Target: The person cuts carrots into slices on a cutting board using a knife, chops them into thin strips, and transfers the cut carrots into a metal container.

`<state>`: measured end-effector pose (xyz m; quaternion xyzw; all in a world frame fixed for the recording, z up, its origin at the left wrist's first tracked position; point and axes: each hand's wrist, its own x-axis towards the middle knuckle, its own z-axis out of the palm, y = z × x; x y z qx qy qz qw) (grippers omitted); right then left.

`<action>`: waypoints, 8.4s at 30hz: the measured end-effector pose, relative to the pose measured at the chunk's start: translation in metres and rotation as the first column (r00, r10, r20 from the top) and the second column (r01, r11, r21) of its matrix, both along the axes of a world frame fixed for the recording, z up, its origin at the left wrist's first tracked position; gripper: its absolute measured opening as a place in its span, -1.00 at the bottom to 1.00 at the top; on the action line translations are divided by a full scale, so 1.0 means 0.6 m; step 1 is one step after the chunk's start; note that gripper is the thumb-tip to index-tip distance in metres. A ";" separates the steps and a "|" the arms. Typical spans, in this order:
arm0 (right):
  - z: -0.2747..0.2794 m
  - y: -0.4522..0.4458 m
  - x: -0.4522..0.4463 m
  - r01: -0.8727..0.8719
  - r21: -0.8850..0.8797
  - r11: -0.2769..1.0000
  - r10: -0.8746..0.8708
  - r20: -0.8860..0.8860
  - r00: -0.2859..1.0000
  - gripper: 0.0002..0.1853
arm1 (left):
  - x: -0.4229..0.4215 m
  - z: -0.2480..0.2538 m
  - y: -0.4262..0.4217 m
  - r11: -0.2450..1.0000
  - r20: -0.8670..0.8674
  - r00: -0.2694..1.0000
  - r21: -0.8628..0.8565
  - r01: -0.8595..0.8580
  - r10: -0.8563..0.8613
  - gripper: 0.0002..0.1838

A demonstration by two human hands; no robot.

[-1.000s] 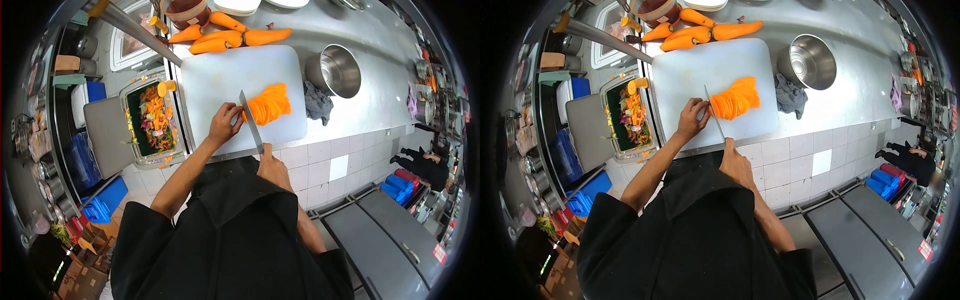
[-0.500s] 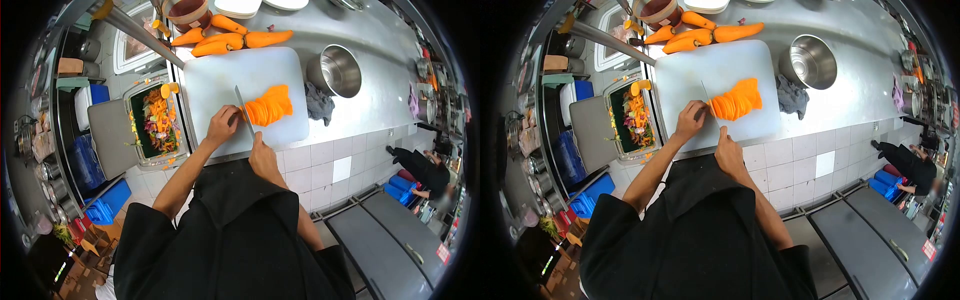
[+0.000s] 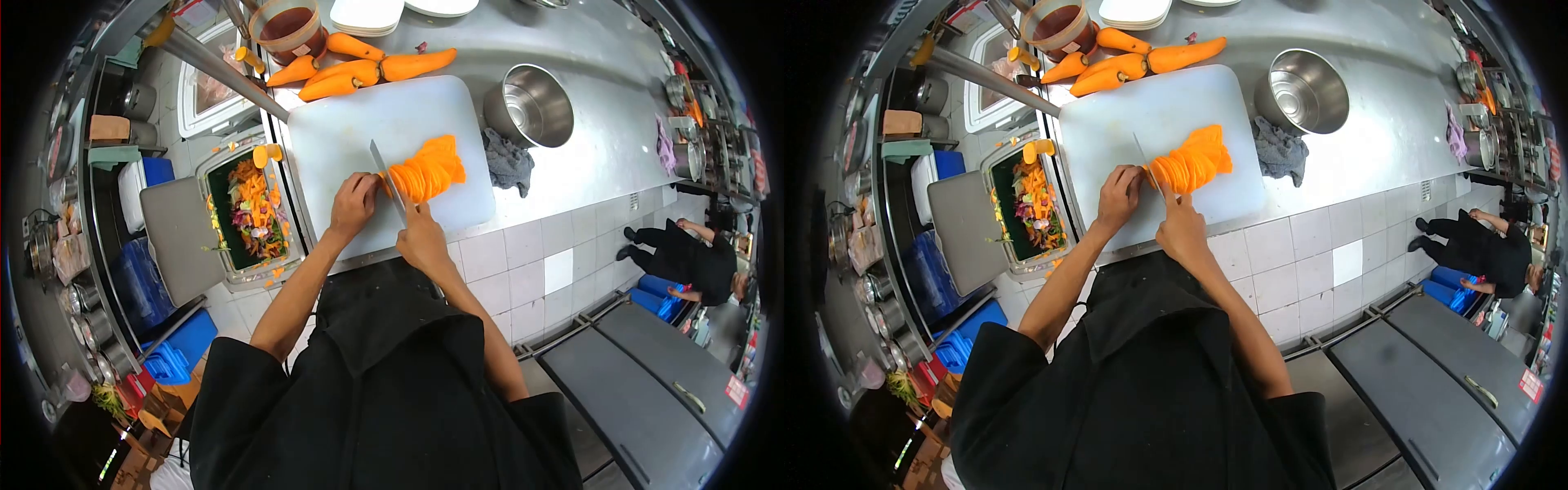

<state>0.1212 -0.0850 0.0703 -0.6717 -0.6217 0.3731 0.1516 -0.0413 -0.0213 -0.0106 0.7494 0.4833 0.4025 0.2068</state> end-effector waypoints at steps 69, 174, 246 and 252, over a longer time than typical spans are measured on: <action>0.108 -0.038 0.045 -0.154 -0.119 0.981 0.154 -0.011 0.988 -0.72 | -0.011 0.012 0.005 0.997 -0.119 0.991 -0.045 0.064 -0.069 -0.69; -0.003 0.309 0.165 -0.279 0.506 0.816 0.266 0.100 0.959 -0.77 | 0.158 0.055 0.034 0.986 -0.382 0.911 -0.116 0.116 -0.153 0.24; -0.118 0.117 0.198 0.340 0.107 0.934 -0.263 -0.438 0.860 -0.64 | 0.163 0.033 -0.012 0.996 -0.559 0.828 -0.050 -0.070 0.030 -0.20; -0.111 0.101 0.183 0.349 0.062 0.935 -0.301 -0.381 0.874 -0.63 | 0.154 0.033 -0.009 0.996 -0.560 0.828 -0.066 -0.060 0.013 -0.18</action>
